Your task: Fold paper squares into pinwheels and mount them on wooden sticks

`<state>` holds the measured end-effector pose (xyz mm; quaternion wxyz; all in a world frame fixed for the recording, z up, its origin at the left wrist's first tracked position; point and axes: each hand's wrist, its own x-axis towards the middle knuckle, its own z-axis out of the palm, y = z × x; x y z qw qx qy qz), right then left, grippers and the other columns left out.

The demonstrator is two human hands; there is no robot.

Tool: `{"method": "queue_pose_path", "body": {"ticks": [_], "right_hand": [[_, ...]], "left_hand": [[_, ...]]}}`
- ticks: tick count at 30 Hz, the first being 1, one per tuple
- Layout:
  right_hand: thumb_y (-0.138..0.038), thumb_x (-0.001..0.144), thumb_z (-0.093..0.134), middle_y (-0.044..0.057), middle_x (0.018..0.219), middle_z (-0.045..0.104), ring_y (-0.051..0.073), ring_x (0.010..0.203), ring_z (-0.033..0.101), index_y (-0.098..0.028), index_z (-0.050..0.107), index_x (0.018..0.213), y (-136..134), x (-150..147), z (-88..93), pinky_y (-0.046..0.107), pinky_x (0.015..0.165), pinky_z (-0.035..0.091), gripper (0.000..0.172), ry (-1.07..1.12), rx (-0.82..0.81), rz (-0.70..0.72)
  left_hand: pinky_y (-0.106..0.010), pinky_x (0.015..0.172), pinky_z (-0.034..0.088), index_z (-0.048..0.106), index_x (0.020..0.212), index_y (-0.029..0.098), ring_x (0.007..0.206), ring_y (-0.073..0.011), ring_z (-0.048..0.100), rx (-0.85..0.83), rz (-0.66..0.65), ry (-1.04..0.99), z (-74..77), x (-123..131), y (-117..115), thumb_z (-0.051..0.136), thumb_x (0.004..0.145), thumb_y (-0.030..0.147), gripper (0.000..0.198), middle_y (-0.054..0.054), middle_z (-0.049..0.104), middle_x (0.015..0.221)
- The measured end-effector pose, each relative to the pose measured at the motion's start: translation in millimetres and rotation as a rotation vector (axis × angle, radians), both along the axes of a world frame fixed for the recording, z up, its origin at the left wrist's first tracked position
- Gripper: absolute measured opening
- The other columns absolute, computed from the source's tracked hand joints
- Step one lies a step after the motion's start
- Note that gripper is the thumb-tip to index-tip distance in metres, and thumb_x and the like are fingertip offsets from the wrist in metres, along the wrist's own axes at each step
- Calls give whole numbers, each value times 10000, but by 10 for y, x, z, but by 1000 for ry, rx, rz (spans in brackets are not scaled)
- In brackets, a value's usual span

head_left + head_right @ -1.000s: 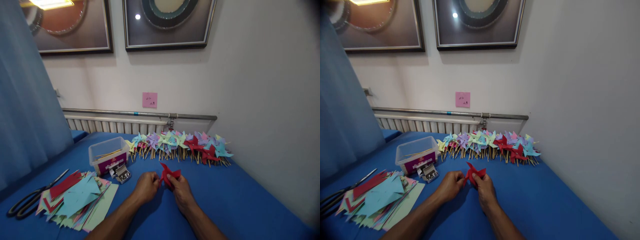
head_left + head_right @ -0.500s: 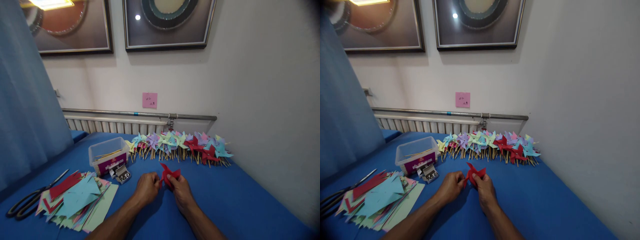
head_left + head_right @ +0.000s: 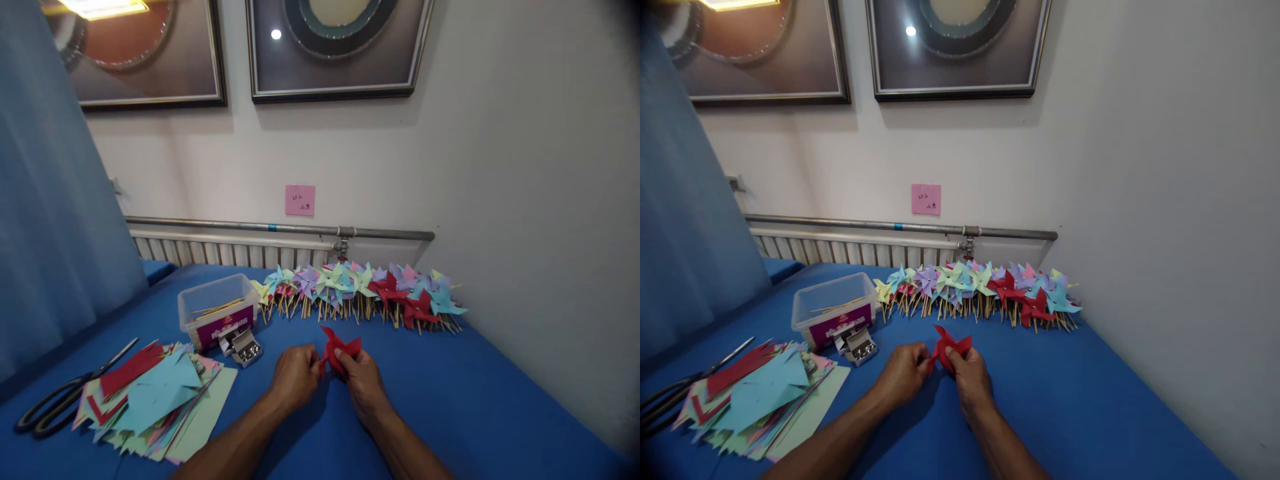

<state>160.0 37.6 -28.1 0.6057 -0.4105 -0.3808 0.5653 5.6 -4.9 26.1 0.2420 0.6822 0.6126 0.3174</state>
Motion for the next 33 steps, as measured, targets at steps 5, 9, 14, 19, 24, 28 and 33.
{"method": "queue_pose_path", "body": {"ticks": [5,9,14,19,24,28,33], "right_hand": [[-342,564,883,21,724,772,186,638,670,-172,750,788,-23,-22,60,302,673,517,311,18,-55,-28],[-348,562,880,19,709,770,183,621,662,-170,747,784,-36,-29,82,297,653,510,314,13,-64,-29],[-360,564,879,19,702,768,179,615,659,-163,747,796,-29,-19,73,298,652,512,332,4,-65,-23],[-363,556,887,31,755,786,185,647,679,-167,741,815,-4,-20,50,308,693,530,356,13,-62,-24],[-362,557,893,9,698,763,169,613,659,-177,729,796,7,-19,33,283,642,510,343,25,-66,-36],[-349,566,896,22,739,775,173,641,672,-170,733,820,-8,-21,58,289,675,522,351,65,-58,-16],[-350,557,903,13,700,756,166,599,653,-173,718,805,-19,-28,91,282,618,509,356,76,-43,-15]], "left_hand": [[-264,617,285,652,721,178,640,-136,531,14,4,35,-39,9,15,546,833,141,158,-16,662,689],[-265,614,280,656,741,174,645,-136,536,16,-2,38,-53,17,21,538,828,130,153,-15,659,686],[-265,609,277,652,738,173,640,-134,530,6,8,29,-56,13,24,543,837,142,150,-9,649,674],[-261,606,275,656,726,166,635,-128,516,7,9,14,-48,21,21,548,829,130,154,-4,639,664],[-256,593,268,658,718,164,605,-117,489,0,21,-19,-43,40,18,544,841,142,169,9,616,630],[-253,586,270,648,699,165,599,-115,484,-3,30,-57,-41,39,23,560,835,156,163,13,613,624],[-258,575,262,646,700,166,587,-116,483,-20,24,-77,-32,38,20,562,848,197,172,16,605,612]]}}
